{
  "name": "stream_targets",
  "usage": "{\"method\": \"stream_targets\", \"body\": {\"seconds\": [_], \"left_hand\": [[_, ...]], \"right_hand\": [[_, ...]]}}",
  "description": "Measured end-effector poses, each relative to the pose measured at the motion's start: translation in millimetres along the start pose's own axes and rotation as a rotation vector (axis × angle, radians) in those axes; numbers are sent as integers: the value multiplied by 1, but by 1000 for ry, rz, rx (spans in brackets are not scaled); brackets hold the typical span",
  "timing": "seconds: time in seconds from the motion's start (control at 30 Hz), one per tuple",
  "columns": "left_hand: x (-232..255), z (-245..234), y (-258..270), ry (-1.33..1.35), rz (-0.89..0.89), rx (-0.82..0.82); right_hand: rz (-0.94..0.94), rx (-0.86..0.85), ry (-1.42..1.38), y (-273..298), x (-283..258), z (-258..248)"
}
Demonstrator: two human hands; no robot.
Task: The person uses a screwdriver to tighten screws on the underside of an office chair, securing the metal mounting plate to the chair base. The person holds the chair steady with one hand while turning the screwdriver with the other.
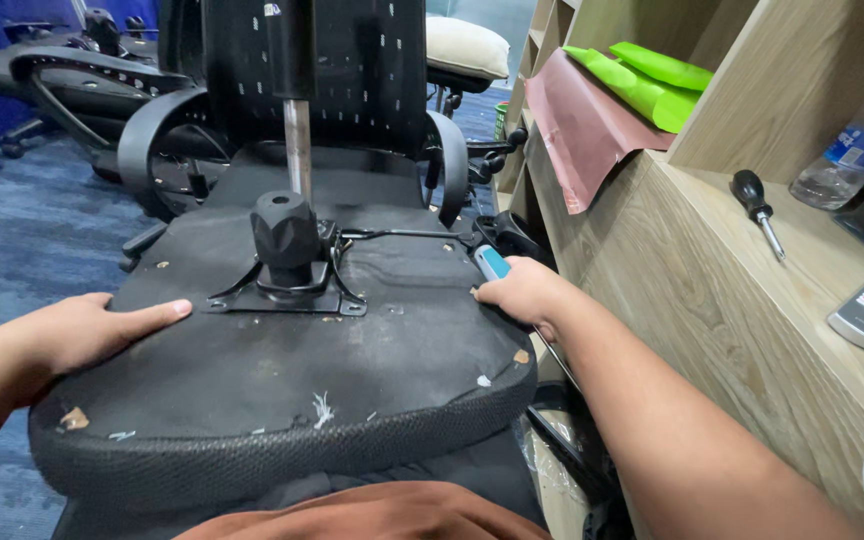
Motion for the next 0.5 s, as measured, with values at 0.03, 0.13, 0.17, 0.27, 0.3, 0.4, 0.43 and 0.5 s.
{"method": "stream_targets", "body": {"seconds": [0.03, 0.13, 0.17, 0.27, 0.3, 0.4, 0.43, 0.5], "left_hand": [[-2, -3, 3, 0, -5, 7], [-10, -7, 14, -10, -34, 2], [-12, -8, 17, -8, -43, 3], [-15, -11, 25, -28, -55, 10], [-16, -12, 28, -55, -53, 14], [-19, -14, 33, -149, -24, 8], [-19, -15, 33, -181, -7, 5], [-19, -15, 31, -276, -40, 28]], "right_hand": [[-3, -3, 13, 5, -1, -1], [-17, -8, 56, 21, -3, -4], [-23, -6, 72, 26, -3, -6], [-10, -18, -52, 43, 0, -8], [-17, -15, -16, 48, 0, -10], [-33, -18, 82, 61, 0, -15], [-39, -24, 109, 65, -1, -17], [-52, -50, 154, 72, -4, -20]]}}
Point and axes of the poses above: each hand's wrist, its own y-axis away from the middle knuckle, its own z-axis out of the palm, x = y × z, the point moved 3 cm from there along -y, towards the middle knuckle, and after that the axes turned 4 degrees about x, right-handed, at the moved point
